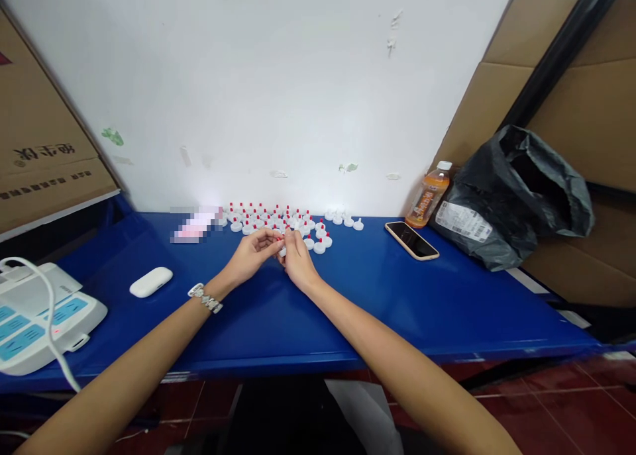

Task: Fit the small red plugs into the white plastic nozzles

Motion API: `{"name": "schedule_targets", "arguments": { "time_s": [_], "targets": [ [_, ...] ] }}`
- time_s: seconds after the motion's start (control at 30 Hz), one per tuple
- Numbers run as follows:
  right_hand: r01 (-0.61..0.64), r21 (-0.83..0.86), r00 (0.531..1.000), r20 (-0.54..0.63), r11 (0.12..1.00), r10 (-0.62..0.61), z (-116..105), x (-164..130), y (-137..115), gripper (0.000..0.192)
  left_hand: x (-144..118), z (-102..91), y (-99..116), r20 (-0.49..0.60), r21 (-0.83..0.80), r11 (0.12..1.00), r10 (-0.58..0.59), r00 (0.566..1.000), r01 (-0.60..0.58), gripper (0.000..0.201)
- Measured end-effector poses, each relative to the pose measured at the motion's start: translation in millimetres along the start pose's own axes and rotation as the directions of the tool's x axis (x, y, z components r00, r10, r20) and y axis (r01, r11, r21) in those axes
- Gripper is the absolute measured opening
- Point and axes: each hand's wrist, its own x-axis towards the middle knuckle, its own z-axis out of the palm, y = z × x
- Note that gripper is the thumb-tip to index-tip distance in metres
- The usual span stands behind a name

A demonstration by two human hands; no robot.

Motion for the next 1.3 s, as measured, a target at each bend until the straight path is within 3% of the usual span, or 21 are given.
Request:
{"name": "schedule_targets", "arguments": {
  "time_s": [0.07, 0.13, 0.2, 0.27, 0.37, 0.47, 0.57, 0.7, 0.8, 0.87, 0.93, 1.03, 1.1, 1.2, 1.3],
  "targets": [
    [0.032, -0.020, 0.999, 0.019, 0.999, -0.032, -2.9, -0.1, 0.2, 0.047, 2.0, -7.9, 0.9, 0.048, -0.027, 0.999, -0.041, 0.998, 0.043, 0.039],
    [0.067, -0.062, 0.997, 0.036, 0.996, -0.065, -8.4, 0.2, -1.5, 0.045, 4.0, -18.1, 2.2, -0.009, 0.003, 1.000, -0.029, 1.000, 0.029, 0.039],
    [0.105, -0.114, 0.995, 0.011, 0.988, -0.104, -17.1, 0.6, -5.6, 0.044, 5.3, -28.7, 2.3, -0.101, 0.099, 0.995, 0.011, 0.995, -0.001, 0.039],
    [0.138, -0.129, 0.989, -0.037, 0.982, -0.143, -28.4, 0.5, -11.2, 0.043, 5.4, -37.1, 0.6, -0.126, 0.255, 0.967, 0.043, 0.991, -0.010, 0.036],
    [0.145, -0.096, 0.983, -0.099, 0.985, -0.154, -44.7, -0.4, -18.9, 0.042, 4.8, -40.7, -3.7, -0.028, 0.474, 0.880, 0.044, 0.999, -0.026, 0.029],
    [0.118, -0.079, 0.983, -0.134, 0.990, -0.128, -53.2, -0.1, -22.3, 0.043, 6.6, -34.1, -8.2, 0.060, 0.580, 0.812, 0.037, 0.998, -0.065, 0.024],
    [0.101, -0.082, 0.984, -0.142, 0.992, -0.112, -53.1, 1.8, -22.2, 0.043, 9.8, -25.5, -11.5, 0.078, 0.616, 0.782, 0.063, 0.995, -0.098, 0.021],
    [0.062, -0.085, 0.987, -0.143, 0.994, -0.074, -54.7, 4.0, -24.4, 0.036, 8.4, -23.7, -8.0, 0.080, 0.581, 0.808, 0.056, 0.995, -0.092, 0.027],
    [0.060, -0.099, 0.981, -0.177, 0.993, -0.077, -70.7, 8.5, -30.3, 0.029, 6.6, -28.5, 3.7, 0.037, 0.580, 0.811, 0.063, 0.997, -0.073, 0.030],
    [0.109, -0.228, 0.964, -0.213, 0.968, -0.159, -88.3, 17.0, -35.0, 0.024, 10.3, -30.0, 13.1, 0.005, 0.602, 0.796, 0.085, 0.996, -0.071, 0.028],
    [0.128, -0.458, 0.934, -0.242, 0.880, -0.262, -106.9, 31.2, -38.6, 0.021, 20.3, -27.2, 20.3, 0.015, 0.617, 0.782, 0.104, 0.994, -0.091, 0.028],
    [-0.042, -0.769, 0.925, -0.270, 0.638, -0.266, -126.8, 60.6, -39.2, 0.018, 44.9, -14.3, 22.2, 0.081, 0.637, 0.755, 0.136, 0.987, -0.156, 0.027],
    [-0.087, -0.869, 0.950, -0.219, 0.487, -0.221, -132.2, 81.3, -35.8, 0.024, 62.9, -2.4, 17.2, 0.118, 0.645, 0.741, 0.145, 0.982, -0.187, 0.027],
    [-0.135, -0.962, 0.948, -0.195, 0.239, -0.251, -133.3, 107.0, -26.4, 0.035, 83.4, 14.7, 5.8, 0.120, 0.651, 0.731, 0.170, 0.978, -0.207, 0.026],
    [-0.173, -0.978, 0.941, -0.198, 0.115, -0.274, -133.4, 123.2, -15.9, 0.035, 92.3, 26.3, -2.6, 0.138, 0.656, 0.725, 0.157, 0.978, -0.209, 0.025]
  ]
}}
